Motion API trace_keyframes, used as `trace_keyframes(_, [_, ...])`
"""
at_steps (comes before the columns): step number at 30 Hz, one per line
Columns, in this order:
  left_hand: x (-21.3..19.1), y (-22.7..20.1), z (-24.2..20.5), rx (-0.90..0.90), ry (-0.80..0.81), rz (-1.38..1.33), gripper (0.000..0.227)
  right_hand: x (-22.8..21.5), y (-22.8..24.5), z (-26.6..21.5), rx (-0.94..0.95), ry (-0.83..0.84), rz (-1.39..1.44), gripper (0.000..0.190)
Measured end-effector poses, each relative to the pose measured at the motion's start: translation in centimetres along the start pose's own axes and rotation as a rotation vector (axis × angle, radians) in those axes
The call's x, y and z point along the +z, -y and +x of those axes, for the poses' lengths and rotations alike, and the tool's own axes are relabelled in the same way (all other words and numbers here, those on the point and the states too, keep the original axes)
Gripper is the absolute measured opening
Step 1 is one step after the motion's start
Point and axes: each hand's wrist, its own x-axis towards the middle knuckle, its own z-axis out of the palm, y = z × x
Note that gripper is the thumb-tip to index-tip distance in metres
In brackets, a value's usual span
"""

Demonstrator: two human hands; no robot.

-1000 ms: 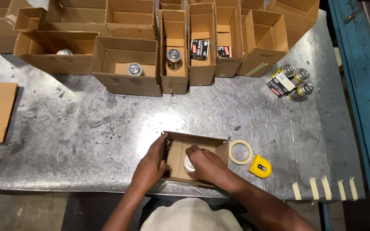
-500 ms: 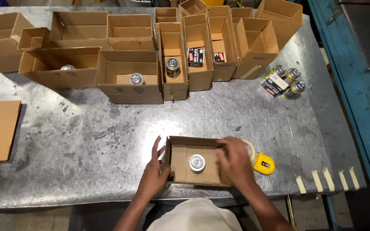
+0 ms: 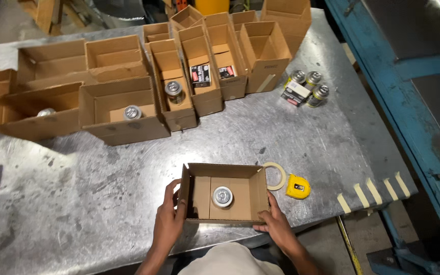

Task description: The person assembles small cardboard boxes, places items such as spray cans and packages of wipes inside them, and seals the boxes using tape from a roll.

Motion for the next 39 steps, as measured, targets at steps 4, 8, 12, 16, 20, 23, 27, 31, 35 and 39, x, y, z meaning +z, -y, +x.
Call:
trace_keyframes(4, [0.7,-5.8,1.2,0.030,0.032,0.056,0.053,-1.7,2.3,-3.1,0.022,-0.066,0.140,0.088])
trace_keyframes(8, [3.8,-11.7,3.6,0.226,0.118,0.190,0.053,-5.2,4.5,-4.4,-0.041,-0.165,0.197,0.082])
trace_keyframes(12, [9.2,-16.5,6.8,0.400,0.218,0.116,0.055,-10.6,9.1,-5.7,-0.163,-0.273,0.284,0.068])
trace_keyframes(16, [15.3,-21.0,9.7,0.672,0.378,-0.050,0.063,-13.6,18.5,-9.1,-0.013,-0.432,0.140,0.059])
trace_keyframes(20, [19.7,-24.3,11.3,0.819,0.492,-0.359,0.066,-21.3,22.3,-6.3,-0.116,-0.478,0.247,0.042])
trace_keyframes(23, [21.8,-23.3,12.0,0.860,0.442,-0.406,0.056,-30.2,21.6,0.3,-0.322,-0.539,0.368,0.032])
trace_keyframes(27, [22.9,-17.3,13.0,0.801,0.453,-0.409,0.036,-36.9,25.9,7.8,-0.347,-0.604,0.461,0.103])
trace_keyframes(31, [22.5,-8.9,12.6,0.542,0.492,-0.382,0.033,-43.9,28.3,19.9,-0.620,-0.520,0.611,0.065])
trace_keyframes(35, [19.7,-4.1,10.8,0.234,0.494,-0.293,0.031,-43.5,32.7,28.0,-0.779,-0.374,0.562,0.061])
trace_keyframes(39, [17.9,-0.6,9.6,0.029,0.468,-0.231,0.028,-41.1,36.3,37.0,-0.723,-0.421,0.723,0.060])
